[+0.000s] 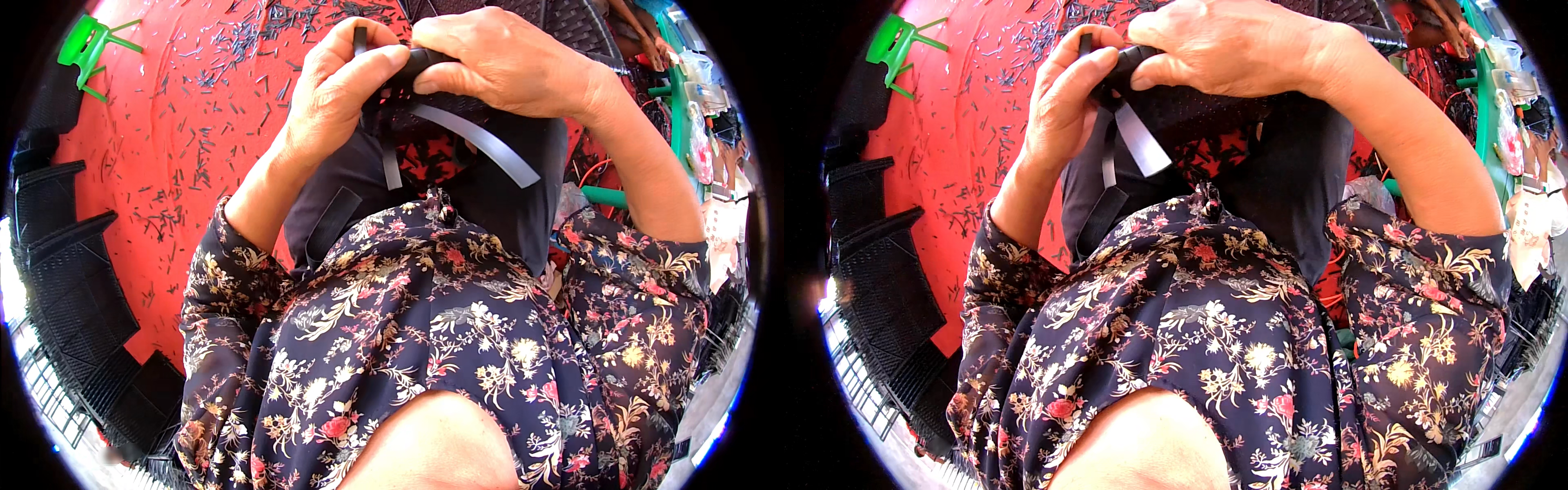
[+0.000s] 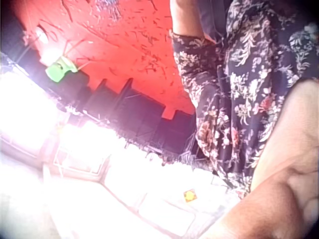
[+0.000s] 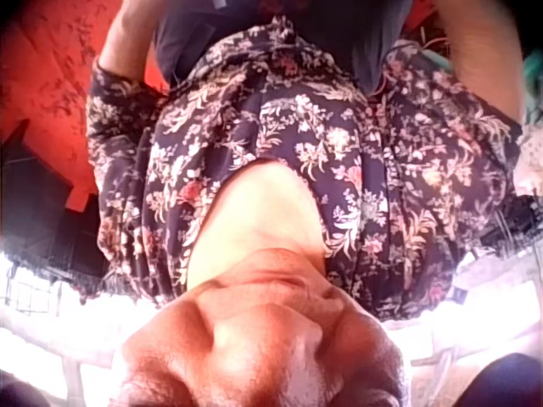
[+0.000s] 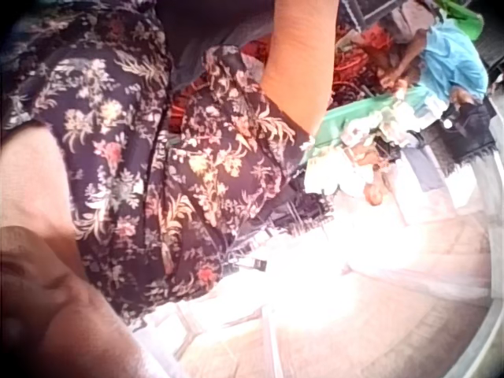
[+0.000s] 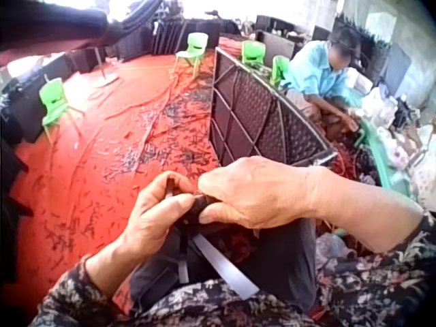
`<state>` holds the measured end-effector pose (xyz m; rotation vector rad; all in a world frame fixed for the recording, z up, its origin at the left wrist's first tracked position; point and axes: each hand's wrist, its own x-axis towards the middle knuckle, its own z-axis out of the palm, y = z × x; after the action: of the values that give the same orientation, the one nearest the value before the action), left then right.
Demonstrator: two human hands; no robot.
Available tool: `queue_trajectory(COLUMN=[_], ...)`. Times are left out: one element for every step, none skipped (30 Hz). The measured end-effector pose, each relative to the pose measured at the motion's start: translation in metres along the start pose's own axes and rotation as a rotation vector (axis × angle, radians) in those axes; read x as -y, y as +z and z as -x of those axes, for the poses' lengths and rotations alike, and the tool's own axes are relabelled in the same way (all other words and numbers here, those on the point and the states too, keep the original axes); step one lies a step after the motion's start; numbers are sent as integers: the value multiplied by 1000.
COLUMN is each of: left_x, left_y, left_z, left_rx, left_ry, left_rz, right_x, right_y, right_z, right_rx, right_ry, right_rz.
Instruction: The person weaves black plastic strips into a furniture frame, trimming strips with a knife, tapping them with a hammer, and pulling them tight with pliers.
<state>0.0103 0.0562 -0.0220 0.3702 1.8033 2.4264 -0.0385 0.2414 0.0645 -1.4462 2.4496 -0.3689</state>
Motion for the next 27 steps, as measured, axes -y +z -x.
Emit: queue_trajectory(left_x=[0, 0, -1, -3, -4, -3, -3, -3, -3, -4, -6, -8, -9, -7, -6, -5, -5, -5, -5, -4, -2, -2, -2, -2, -2, -2, -3], left_y=[-2, -3, -4, -5, -5, -8, -7, -7, -7, -8, -10, -12, -13, -13, -13, -14, -15, -15, -13, -10, -8, -9, -8, -8, -8, -7, -7], left_z=[0, 0, 1, 2, 2, 1, -1, -1, -1, -2, -3, -5, -6, -8, -9, -11, -13, -14, -14, -12, -11, -12, -11, -10, -10, -9, -9], left_rx=[8, 16, 15, 14, 18, 40, 32, 23, 15, 33, 52, 71, 101, 128, 155, 165, 180, 195, 174, 149, 125, 141, 136, 131, 125, 130, 134], left_ry=[3, 15, 26, 36, 46, 64, 71, 76, 81, 86, 88, 90, 51, 5, -40, -87, -131, -175, -156, -140, -125, -89, -96, -104, -112, -118, -124], left_rz=[-9, -17, -38, -59, -78, -86, -89, -94, -100, -116, -133, -150, -123, -96, -68, -47, -26, -5, -32, -61, -91, -204, -182, -159, -136, -126, -116], right_x=[-2, -3, -4, -5, -7, -14, -13, -11, -8, -3, 1, 4, 5, 2, -2, -5, -7, -16, -15, -13, -16, -13, -9, -6, -4, -3, -3], right_y=[-4, -7, -7, -7, -7, -5, -2, 2, 4, 5, 5, 4, 4, 6, 7, 6, 6, 11, 11, 14, 20, 22, 21, 20, 21, 20, 22], right_z=[4, 8, 13, 18, 25, 29, 30, 30, 29, 26, 23, 21, 20, 21, 21, 21, 21, 17, 14, 12, 7, 6, 5, 4, 4, 5, 6], right_rx=[29, 57, -2, -61, -122, -94, -161, -228, -296, -292, -274, -256, -237, -250, -215, -179, -146, -192, -171, -148, -89, -90, -88, -84, -94, -102, -125], right_ry=[16, 31, 27, 22, 23, 35, -22, -79, -138, -128, -119, -111, -102, -87, -2, 84, 172, 111, 115, 113, 190, 224, 259, 295, 322, 348, 350], right_rz=[-21, -32, -16, 1, 18, 54, 36, 16, -4, 48, 50, 51, 53, 12, -98, -208, -314, -343, -263, -190, -100, -85, -70, -55, -69, -79, -87])
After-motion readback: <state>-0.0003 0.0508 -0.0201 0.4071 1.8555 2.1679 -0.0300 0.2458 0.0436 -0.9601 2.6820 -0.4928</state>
